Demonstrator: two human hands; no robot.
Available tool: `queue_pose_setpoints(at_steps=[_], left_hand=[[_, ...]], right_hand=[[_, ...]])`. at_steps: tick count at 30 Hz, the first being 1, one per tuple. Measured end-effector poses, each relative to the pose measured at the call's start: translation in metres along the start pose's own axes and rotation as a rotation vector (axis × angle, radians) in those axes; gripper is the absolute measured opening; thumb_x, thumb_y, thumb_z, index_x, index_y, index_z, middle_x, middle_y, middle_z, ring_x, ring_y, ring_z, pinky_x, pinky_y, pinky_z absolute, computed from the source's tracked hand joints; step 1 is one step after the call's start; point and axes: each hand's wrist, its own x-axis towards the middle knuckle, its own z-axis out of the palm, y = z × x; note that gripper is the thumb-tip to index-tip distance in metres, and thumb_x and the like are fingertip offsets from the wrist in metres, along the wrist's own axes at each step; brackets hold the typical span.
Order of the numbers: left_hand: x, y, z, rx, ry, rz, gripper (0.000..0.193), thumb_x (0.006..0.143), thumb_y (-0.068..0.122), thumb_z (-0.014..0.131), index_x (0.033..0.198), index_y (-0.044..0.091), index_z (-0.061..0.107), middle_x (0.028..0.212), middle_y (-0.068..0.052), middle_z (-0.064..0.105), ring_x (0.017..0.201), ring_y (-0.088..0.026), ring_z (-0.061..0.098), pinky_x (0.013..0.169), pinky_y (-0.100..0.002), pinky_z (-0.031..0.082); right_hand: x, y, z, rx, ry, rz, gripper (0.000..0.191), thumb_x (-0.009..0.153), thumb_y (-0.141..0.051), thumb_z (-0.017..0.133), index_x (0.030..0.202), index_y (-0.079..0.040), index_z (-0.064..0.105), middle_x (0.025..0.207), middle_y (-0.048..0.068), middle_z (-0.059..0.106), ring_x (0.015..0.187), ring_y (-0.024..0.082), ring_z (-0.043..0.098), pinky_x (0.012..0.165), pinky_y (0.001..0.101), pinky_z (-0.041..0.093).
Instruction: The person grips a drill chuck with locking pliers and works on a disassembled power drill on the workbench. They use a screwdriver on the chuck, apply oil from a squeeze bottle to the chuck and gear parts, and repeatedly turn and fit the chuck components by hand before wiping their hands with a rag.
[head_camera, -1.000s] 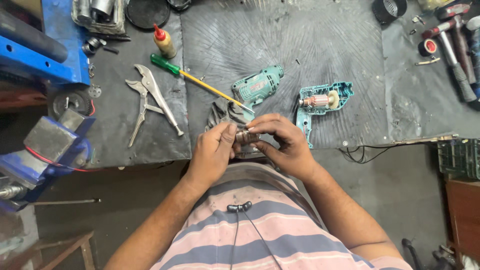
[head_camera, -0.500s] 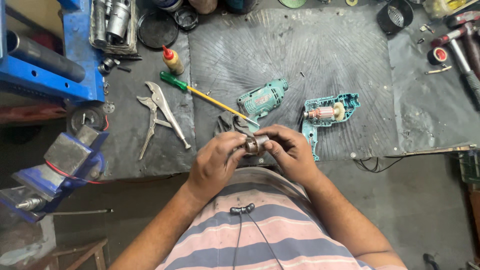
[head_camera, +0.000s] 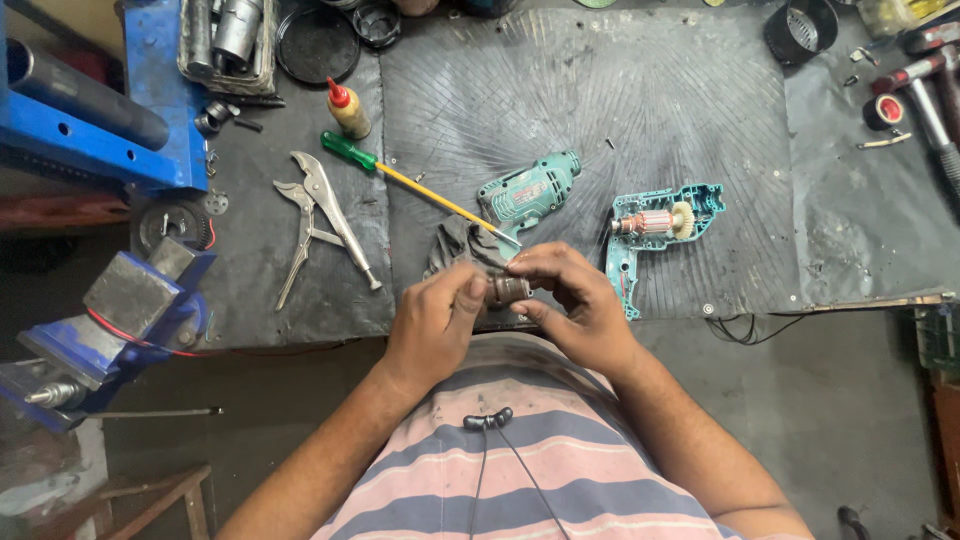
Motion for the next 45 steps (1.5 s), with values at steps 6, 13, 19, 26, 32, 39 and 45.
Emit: queue_pose_setpoints(at_steps=[6,13,19,26,32,39,45], left_hand=[[-0.007,0.003,0.003,-0.049,0.081,0.341,0.040,0.110,0.039,0.056,0.118,-0.001,0.058,0.110,-0.020,0.065,0.092,-0.027,0.070,0.077,-0.037,0.059],[-0.011,-0.004,0.003,0.132,0.076,0.176,0.018,0.105,0.024,0.063,0.110,0.007,0.065,0.095,-0.012,0.068,0.083,-0.034,0.069,0.072,-0.040,0.054],[-0.012,0.002,0.003,0.175,0.094,0.399,0.031,0.105,0.033,0.060,0.116,0.004,0.057,0.097,-0.014,0.066,0.086,-0.034,0.067,0.075,-0.043,0.053],[-0.012,-0.001,0.001,0.173,0.021,0.260,0.034,0.094,0.037,0.065,0.106,0.005,0.062,0.083,-0.008,0.066,0.071,-0.027,0.068,0.064,-0.041,0.053],[-0.012,-0.002,0.005,0.148,-0.023,0.126,0.025,0.103,0.033,0.060,0.107,0.009,0.065,0.086,-0.008,0.068,0.074,-0.024,0.067,0.069,-0.039,0.052],[-0.013,-0.008,0.009,-0.163,-0.069,0.026,0.030,0.104,0.030,0.057,0.116,0.002,0.059,0.095,-0.009,0.067,0.084,-0.018,0.066,0.076,-0.034,0.054],[-0.015,-0.016,0.012,-0.247,-0.175,-0.014,0.033,0.105,0.031,0.055,0.122,0.003,0.055,0.102,-0.009,0.061,0.092,-0.016,0.062,0.083,-0.032,0.052]], right_hand=[[-0.009,0.008,0.002,0.304,0.025,0.138,0.035,0.096,0.001,0.070,0.131,0.001,0.063,0.132,0.011,0.056,0.122,0.019,0.062,0.104,0.0327,0.054],[-0.014,0.013,0.001,0.316,0.018,0.119,0.035,0.097,0.003,0.069,0.130,0.003,0.060,0.134,0.012,0.054,0.124,0.019,0.060,0.105,0.0341,0.054],[-0.017,0.014,-0.002,0.309,-0.001,0.097,0.034,0.098,0.003,0.068,0.131,0.004,0.060,0.134,0.013,0.055,0.125,0.020,0.061,0.107,0.0348,0.053],[-0.022,0.017,0.000,0.365,-0.008,0.088,0.035,0.097,0.005,0.067,0.131,0.003,0.059,0.135,0.013,0.055,0.128,0.021,0.058,0.110,0.0360,0.051],[-0.024,0.018,0.002,0.375,-0.009,0.096,0.036,0.097,0.008,0.067,0.132,0.003,0.060,0.135,0.013,0.054,0.129,0.021,0.058,0.110,0.0355,0.052],[-0.018,0.009,-0.001,0.232,-0.014,0.047,0.042,0.091,0.010,0.069,0.132,0.001,0.061,0.135,0.012,0.053,0.130,0.021,0.058,0.109,0.0352,0.053],[-0.012,0.001,-0.005,-0.292,0.032,0.081,0.037,0.080,-0.003,0.087,0.113,-0.002,0.072,0.098,0.008,0.071,0.087,0.016,0.069,0.078,0.0305,0.056]])
